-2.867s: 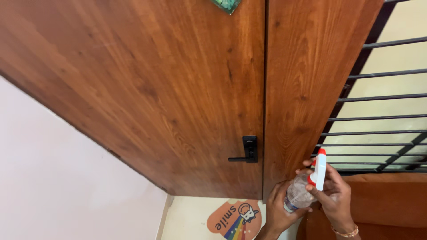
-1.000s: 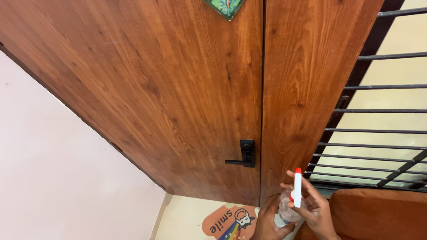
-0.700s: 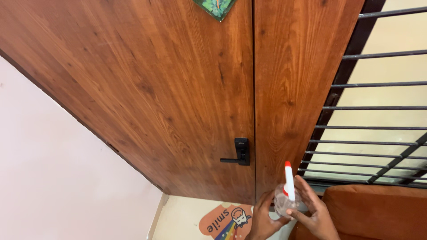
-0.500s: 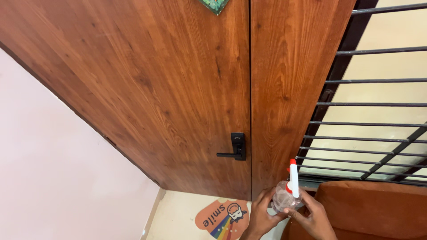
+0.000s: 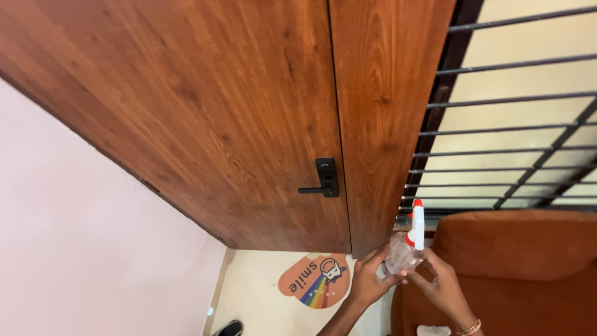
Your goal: The person wipes a wooden door with a cloth, then sprays a liquid from a spray bottle onto the cloth and continues wiping the door surface in circular motions. The person repeats spraying and wiping across different areas of the door.
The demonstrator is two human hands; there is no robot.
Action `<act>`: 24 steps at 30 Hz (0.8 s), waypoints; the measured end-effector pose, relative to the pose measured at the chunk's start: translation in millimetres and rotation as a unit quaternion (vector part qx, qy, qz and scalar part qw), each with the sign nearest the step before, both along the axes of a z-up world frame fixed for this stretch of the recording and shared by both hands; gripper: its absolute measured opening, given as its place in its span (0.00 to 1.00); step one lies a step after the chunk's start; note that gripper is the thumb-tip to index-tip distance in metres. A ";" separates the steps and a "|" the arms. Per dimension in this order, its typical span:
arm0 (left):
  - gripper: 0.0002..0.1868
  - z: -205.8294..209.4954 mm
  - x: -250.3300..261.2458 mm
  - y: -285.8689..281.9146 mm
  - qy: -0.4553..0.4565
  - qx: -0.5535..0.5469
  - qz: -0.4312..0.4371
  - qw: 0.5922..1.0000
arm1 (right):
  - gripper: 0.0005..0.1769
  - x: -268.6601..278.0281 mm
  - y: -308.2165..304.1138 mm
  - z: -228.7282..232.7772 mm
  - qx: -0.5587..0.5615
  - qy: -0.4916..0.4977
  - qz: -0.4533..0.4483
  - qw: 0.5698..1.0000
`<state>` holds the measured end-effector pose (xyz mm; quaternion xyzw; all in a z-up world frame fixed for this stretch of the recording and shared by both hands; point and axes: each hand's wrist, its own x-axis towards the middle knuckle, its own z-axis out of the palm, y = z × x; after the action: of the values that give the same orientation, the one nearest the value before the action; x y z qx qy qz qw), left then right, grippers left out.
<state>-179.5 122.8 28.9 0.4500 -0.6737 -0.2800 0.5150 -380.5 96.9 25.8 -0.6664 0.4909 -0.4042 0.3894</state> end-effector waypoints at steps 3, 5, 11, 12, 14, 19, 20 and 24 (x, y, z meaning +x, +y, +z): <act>0.43 -1.4 -0.5 -1.6 -0.022 0.008 -0.028 0.999 | 0.36 0.0 12.4 -2.8 -0.049 -0.007 -0.048 0.998; 0.43 -9.0 -3.9 1.3 -0.038 0.008 -0.043 0.998 | 0.35 -0.2 22.6 -8.1 -0.031 -0.022 -0.071 0.997; 0.44 -42.2 -29.7 8.8 -0.032 0.020 -0.086 0.996 | 0.36 -15.0 45.6 -19.1 -0.012 -0.046 -0.110 0.993; 0.46 -47.9 -36.0 11.5 -0.027 0.038 -0.100 0.994 | 0.36 -20.3 49.2 -20.6 -0.017 -0.045 -0.119 0.992; 0.49 -56.4 -50.6 13.5 -0.016 0.070 -0.128 0.989 | 0.37 -34.3 55.6 -22.7 -0.002 -0.018 -0.145 0.989; 0.49 -75.4 -96.8 14.7 0.043 0.133 -0.201 0.969 | 0.35 -82.2 60.2 -40.3 -0.011 -0.034 -0.184 0.982; 0.49 -80.9 -109.2 14.3 0.060 0.175 -0.217 0.958 | 0.35 -94.6 60.1 -47.6 -0.023 -0.008 -0.196 0.980; 0.49 -112.4 -160.5 1.4 0.068 0.225 -0.242 0.941 | 0.35 -144.2 57.0 -89.6 -0.035 0.055 -0.235 0.970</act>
<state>-340.0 124.1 -83.6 0.3580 -0.6451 -0.5701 0.3614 -524.7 153.9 -63.8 -0.5667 0.6399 -0.4644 0.2319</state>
